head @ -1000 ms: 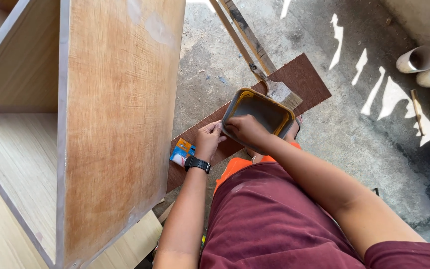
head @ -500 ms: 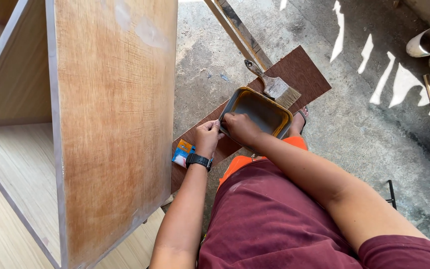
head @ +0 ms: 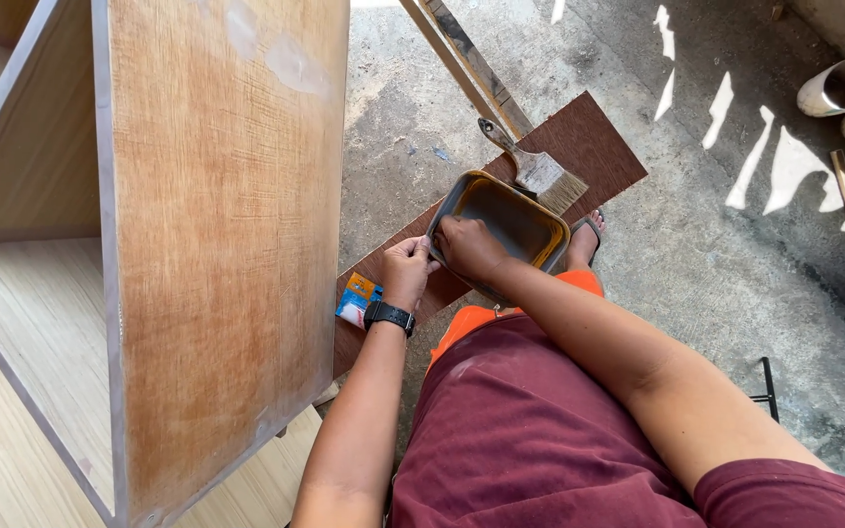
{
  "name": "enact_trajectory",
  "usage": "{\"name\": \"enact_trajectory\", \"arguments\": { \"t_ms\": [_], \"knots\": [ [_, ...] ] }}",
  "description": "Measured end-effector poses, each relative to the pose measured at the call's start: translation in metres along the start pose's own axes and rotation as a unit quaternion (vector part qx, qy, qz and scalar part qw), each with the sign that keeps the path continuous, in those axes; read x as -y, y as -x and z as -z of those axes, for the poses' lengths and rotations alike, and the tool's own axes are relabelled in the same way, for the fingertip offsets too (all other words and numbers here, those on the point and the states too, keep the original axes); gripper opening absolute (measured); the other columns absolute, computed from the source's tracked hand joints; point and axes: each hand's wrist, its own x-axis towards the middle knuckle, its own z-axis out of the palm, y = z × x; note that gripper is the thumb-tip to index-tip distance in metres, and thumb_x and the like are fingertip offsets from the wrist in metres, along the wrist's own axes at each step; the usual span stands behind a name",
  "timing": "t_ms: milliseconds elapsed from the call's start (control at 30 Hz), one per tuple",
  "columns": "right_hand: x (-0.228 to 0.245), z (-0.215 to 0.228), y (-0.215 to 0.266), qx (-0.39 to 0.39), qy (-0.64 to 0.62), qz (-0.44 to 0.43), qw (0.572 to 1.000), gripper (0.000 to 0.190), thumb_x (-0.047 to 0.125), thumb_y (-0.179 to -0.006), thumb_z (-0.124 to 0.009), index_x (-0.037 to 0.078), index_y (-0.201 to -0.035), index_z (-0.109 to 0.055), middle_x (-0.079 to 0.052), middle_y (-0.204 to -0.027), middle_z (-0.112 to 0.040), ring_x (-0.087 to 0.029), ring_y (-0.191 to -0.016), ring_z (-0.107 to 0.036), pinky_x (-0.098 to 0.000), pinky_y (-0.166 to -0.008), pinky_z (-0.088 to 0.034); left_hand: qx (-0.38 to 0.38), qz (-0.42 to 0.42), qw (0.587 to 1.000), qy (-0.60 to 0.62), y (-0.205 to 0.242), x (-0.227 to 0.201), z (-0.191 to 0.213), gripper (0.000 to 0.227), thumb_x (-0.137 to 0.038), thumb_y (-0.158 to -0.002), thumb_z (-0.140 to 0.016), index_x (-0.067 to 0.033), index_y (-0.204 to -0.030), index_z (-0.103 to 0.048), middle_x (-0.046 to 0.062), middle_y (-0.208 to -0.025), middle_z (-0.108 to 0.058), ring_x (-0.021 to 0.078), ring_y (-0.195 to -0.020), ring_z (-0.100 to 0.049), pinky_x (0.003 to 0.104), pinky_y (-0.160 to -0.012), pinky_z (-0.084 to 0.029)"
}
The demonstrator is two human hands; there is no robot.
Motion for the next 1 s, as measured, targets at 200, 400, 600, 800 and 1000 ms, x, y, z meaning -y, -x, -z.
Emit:
{"name": "enact_trajectory", "arguments": {
  "t_ms": [200,400,600,800,1000],
  "knots": [
    [-0.006,-0.003,-0.005,-0.008,-0.029,-0.043,0.999,0.016,0.022,-0.102,-0.068,0.007,-0.096,-0.070,-0.018,-0.081,-0.073,-0.044,-0.085,-0.078,-0.0522,-0.071,-0.065,-0.006,-0.014,1.000,0.000,0.005,-0.006,-0.002,0.022,-0.013,-0.109,-0.067,0.0033,-0.112,-0.081,0.018,-0.093,-0.071,0.0217,-0.081,-0.075,0.044,-0.075,-0.072],
    [0.001,0.005,-0.008,0.003,-0.022,-0.044,0.999,0.017,0.020,-0.102,-0.066,0.006,-0.094,-0.070,-0.018,-0.080,-0.073,-0.044,-0.083,-0.078,-0.0515,-0.068,-0.064,-0.023,-0.017,0.999,-0.025,-0.005,0.012,-0.002,0.023,-0.015,-0.109,-0.068,0.0016,-0.115,-0.082,0.021,-0.094,-0.074,0.0242,-0.079,-0.077,0.040,-0.075,-0.071],
    [0.014,0.019,-0.008,0.011,-0.027,-0.030,0.999,0.015,0.017,-0.099,-0.067,0.004,-0.092,-0.070,-0.020,-0.077,-0.072,-0.045,-0.079,-0.077,-0.0521,-0.065,-0.063,-0.043,-0.023,0.998,-0.048,0.001,-0.002,-0.004,0.022,-0.016,-0.108,-0.068,-0.0020,-0.114,-0.084,0.021,-0.094,-0.077,0.0291,-0.077,-0.080,0.037,-0.071,-0.071],
    [0.021,0.028,-0.003,-0.007,-0.093,-0.077,0.993,0.015,0.020,-0.091,-0.070,0.005,-0.089,-0.068,-0.022,-0.080,-0.070,-0.049,-0.086,-0.075,-0.0573,-0.068,-0.059,-0.050,-0.015,0.997,-0.063,0.027,-0.031,-0.007,0.022,-0.017,-0.107,-0.067,-0.0061,-0.115,-0.085,0.020,-0.095,-0.080,0.0265,-0.074,-0.080,0.032,-0.068,-0.070],
    [0.026,0.049,0.007,-0.050,-0.112,-0.119,0.985,0.013,0.014,-0.085,-0.071,0.006,-0.081,-0.062,-0.022,-0.070,-0.065,-0.048,-0.077,-0.072,-0.0521,-0.065,-0.055,-0.062,-0.026,0.996,-0.051,0.035,-0.028,-0.010,0.020,-0.015,-0.106,-0.068,-0.0072,-0.111,-0.086,0.021,-0.097,-0.082,0.0290,-0.077,-0.081,0.033,-0.068,-0.070]
  ]
}}
